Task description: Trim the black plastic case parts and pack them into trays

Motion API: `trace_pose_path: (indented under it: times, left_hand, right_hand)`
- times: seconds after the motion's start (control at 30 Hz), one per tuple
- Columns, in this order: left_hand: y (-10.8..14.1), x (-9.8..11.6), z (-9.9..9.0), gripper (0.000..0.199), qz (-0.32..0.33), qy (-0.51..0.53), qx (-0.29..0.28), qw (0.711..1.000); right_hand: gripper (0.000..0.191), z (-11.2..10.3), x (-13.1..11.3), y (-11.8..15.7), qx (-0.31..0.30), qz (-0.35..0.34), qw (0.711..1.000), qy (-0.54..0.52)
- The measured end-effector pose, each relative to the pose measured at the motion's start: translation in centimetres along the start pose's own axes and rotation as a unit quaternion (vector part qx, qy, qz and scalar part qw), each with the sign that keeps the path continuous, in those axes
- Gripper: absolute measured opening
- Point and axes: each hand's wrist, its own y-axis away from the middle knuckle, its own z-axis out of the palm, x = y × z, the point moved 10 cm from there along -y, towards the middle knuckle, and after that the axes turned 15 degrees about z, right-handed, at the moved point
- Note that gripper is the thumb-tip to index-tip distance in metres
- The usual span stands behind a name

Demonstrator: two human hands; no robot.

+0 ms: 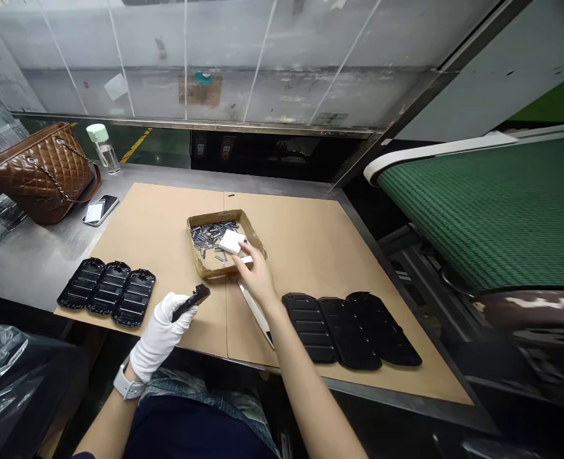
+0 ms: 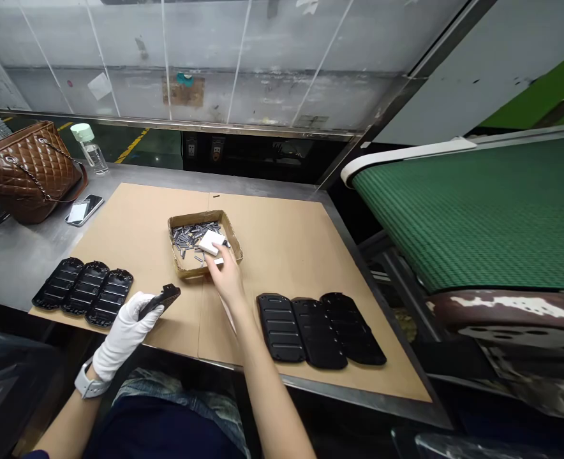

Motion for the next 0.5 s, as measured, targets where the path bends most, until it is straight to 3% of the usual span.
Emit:
trace_pose_path:
  times: [0.13,0.23,0.37,0.5]
  left_hand:
    - [-0.2,-1.6,0.1,0.023,-0.048,0.000,0.007,0.999]
    - [-0.8,-1.6,0.5,0.028,-0.064,0.008,-0.010,0.998]
    - [-1.9,-1.3,0.6,0.032,-0.063,0.018,-0.019,0.998]
    - [-2.5,-1.6,0.8,0.025,-0.060,0.025,-0.007,0.998]
  right_hand:
    - [0.046,1.9,-0.6,-8.1,-0.053,0.005,0.993,0.108]
    - [0.033,2.6,-1.2,-10.5,-0.091,-0.009,0.982,0.163]
    - [0.041,1.9,-3.1,-9.1,-0.087,-0.041,0.980,0.172]
    - [0.043,2.6,-5.9,-3.0,-0.105,-0.128,0.979,0.117]
